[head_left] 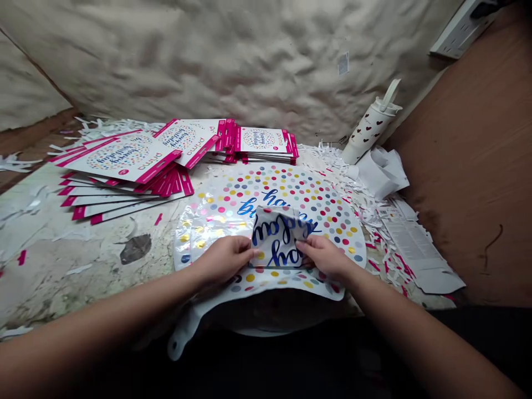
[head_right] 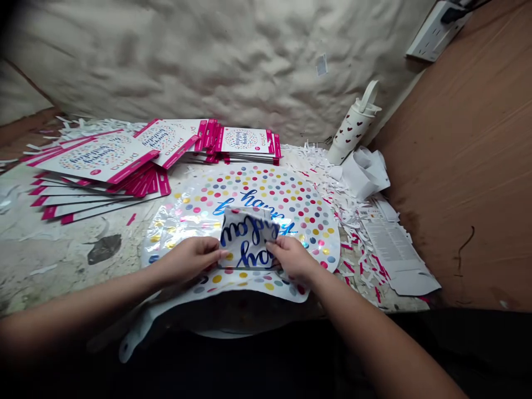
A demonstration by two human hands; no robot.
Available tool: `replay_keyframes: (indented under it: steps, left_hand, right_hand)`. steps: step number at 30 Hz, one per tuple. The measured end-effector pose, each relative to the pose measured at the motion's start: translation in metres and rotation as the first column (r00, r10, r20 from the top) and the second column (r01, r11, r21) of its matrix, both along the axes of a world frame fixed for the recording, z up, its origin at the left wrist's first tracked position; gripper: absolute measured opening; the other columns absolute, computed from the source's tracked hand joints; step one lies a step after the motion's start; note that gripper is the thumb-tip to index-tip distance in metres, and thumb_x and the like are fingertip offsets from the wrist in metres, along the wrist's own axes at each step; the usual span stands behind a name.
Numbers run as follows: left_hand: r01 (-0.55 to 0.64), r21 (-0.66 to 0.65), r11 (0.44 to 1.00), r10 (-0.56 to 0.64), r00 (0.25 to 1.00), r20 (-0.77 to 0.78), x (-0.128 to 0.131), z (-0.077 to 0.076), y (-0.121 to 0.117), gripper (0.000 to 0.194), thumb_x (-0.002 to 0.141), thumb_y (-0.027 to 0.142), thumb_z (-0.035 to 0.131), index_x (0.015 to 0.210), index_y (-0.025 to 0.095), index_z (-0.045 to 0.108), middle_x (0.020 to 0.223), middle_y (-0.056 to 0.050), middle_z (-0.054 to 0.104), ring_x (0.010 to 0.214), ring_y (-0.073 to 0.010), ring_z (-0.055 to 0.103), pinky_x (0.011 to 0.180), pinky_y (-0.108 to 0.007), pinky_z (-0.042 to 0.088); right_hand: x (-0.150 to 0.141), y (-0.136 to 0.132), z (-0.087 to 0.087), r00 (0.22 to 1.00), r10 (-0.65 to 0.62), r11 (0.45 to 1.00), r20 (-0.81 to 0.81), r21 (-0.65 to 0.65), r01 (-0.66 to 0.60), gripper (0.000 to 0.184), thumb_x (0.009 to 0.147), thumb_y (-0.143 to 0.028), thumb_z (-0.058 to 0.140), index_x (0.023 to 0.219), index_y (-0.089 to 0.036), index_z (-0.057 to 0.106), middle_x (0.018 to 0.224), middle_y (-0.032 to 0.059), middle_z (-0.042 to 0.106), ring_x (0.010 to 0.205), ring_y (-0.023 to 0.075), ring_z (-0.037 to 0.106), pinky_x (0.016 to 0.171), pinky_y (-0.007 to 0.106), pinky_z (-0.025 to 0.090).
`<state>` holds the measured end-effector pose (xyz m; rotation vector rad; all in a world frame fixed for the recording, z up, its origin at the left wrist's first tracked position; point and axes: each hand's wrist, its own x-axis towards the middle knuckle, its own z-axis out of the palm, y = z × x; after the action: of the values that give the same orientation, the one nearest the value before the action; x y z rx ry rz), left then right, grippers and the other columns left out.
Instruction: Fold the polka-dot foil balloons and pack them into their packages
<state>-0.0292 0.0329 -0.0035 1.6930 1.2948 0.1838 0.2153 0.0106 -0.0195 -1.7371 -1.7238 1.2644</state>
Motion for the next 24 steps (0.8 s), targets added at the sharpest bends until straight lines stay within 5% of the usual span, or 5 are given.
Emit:
replay_keyframes:
  steps: [6,9,13,18,24]
  left_hand:
    - [-0.139,-0.294,0.946,0.154,0.988,0.030,0.016,-0.006,0.026,0.032,0.070,0.046,0.060,0.057,0.019,0.050,0.047,-0.002,0.060,0.042,-0.0155,0.056,0.041,-0.022,0.043]
    - [-0.144,-0.328,0.934,0.163,0.986,0.031,0.017,-0.007,0.026,0.031,0.068,0.045,0.064,0.057,0.018,0.052,0.045,-0.002,0.059,0.039,-0.0150,0.055,0.040,-0.022,0.042]
    - [-0.208,-0.341,0.917,0.255,0.962,0.099,0.010,0.011,0.016,0.027,0.067,0.041,0.067,0.076,0.019,0.055,0.064,-0.001,0.065,0.057,-0.0151,0.063,0.051,-0.022,0.048]
    - [-0.323,-0.639,0.698,0.528,0.835,0.154,0.005,0.034,0.007,0.045,0.061,0.037,0.076,0.095,0.016,0.055,0.095,-0.008,0.066,0.084,-0.0176,0.065,0.069,-0.025,0.051]
    - [-0.266,-0.582,0.768,0.386,0.918,0.091,0.036,0.026,0.025,0.033,0.066,0.039,0.072,0.075,0.017,0.049,0.053,0.004,0.053,0.045,-0.0109,0.052,0.044,-0.021,0.041]
  right_hand:
    - [-0.010,0.011,0.006,0.978,-0.084,0.971,0.193,0.236,0.037,0.015,0.087,-0.031,0.048,0.093,-0.018,0.053,0.078,0.0079,0.066,0.066,0.0214,0.066,0.055,0.035,0.054]
    - [-0.019,0.007,0.007,0.916,0.091,0.849,0.392,0.450,-0.277,0.025,0.087,-0.030,0.049,0.108,-0.018,0.055,0.117,0.0138,0.059,0.110,0.0283,0.054,0.089,0.045,0.046]
    - [-0.026,0.008,-0.007,0.744,0.346,0.750,0.571,0.308,-0.586,0.077,0.080,-0.062,0.045,0.140,-0.015,0.030,0.149,0.0146,0.021,0.136,0.0344,0.016,0.107,0.055,0.021]
    - [-0.030,0.006,-0.021,0.758,0.333,0.786,0.560,0.279,-0.552,0.093,0.078,-0.073,0.033,0.145,-0.012,0.011,0.152,0.0117,0.005,0.139,0.0296,0.002,0.112,0.050,0.005]
    - [-0.011,0.009,0.001,0.840,0.360,0.784,0.407,0.355,-0.508,0.090,0.076,-0.072,0.040,0.144,-0.018,0.016,0.151,0.0080,0.015,0.139,0.0255,0.007,0.112,0.043,0.012]
